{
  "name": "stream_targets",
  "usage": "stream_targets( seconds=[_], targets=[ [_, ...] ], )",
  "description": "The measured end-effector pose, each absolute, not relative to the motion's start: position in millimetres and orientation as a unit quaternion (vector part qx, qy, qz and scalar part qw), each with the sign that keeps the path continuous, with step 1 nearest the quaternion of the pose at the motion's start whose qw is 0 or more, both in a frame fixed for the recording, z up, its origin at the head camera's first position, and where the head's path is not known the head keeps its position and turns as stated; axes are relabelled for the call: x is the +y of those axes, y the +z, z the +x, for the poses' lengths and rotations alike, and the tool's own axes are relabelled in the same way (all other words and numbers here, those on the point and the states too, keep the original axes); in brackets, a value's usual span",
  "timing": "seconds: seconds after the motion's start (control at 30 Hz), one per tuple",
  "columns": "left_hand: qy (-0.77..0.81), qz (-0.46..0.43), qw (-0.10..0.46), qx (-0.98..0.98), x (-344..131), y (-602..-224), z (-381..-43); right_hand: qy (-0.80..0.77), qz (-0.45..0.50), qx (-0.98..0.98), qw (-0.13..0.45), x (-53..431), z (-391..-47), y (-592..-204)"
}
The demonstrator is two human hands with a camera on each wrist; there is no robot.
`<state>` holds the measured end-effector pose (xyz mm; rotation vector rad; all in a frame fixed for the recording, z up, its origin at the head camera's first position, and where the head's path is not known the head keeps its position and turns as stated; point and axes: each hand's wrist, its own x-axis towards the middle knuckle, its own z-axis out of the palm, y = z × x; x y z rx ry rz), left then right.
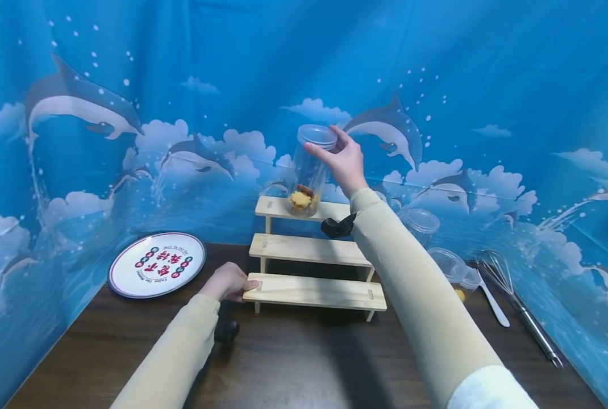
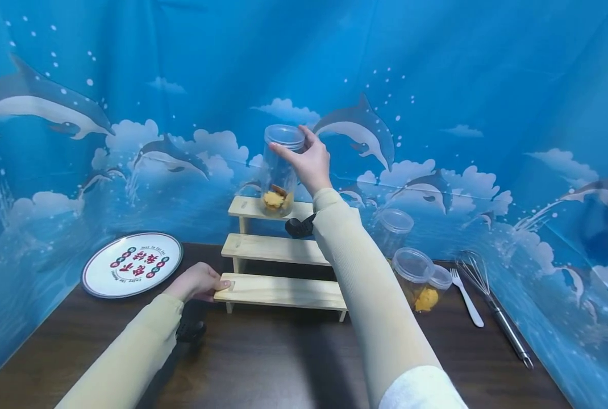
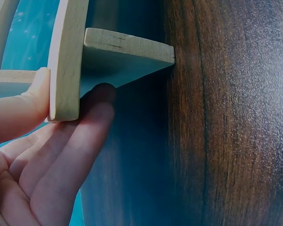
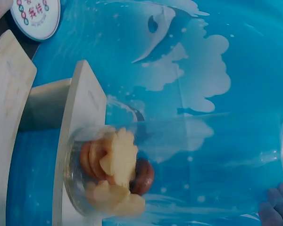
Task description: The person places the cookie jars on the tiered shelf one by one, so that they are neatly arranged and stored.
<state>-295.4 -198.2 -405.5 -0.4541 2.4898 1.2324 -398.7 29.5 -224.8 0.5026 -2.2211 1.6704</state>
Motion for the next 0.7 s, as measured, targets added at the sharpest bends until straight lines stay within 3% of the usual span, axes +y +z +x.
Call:
stream_targets(
  seconds=[0.43, 0.7],
  targets=[
    [0.426, -0.159, 0.156, 0.877, -193.0, -403.4, -292.3, 0.583, 0.167, -0.779, 0.159, 20.2, -405.3, -228.0],
    [0.425, -0.16, 0.15, 0.878, -194.0, -404.6, -290.9, 0.564, 0.164, -0.799, 0.126, 17.9, -400.1, -223.8]
  ],
)
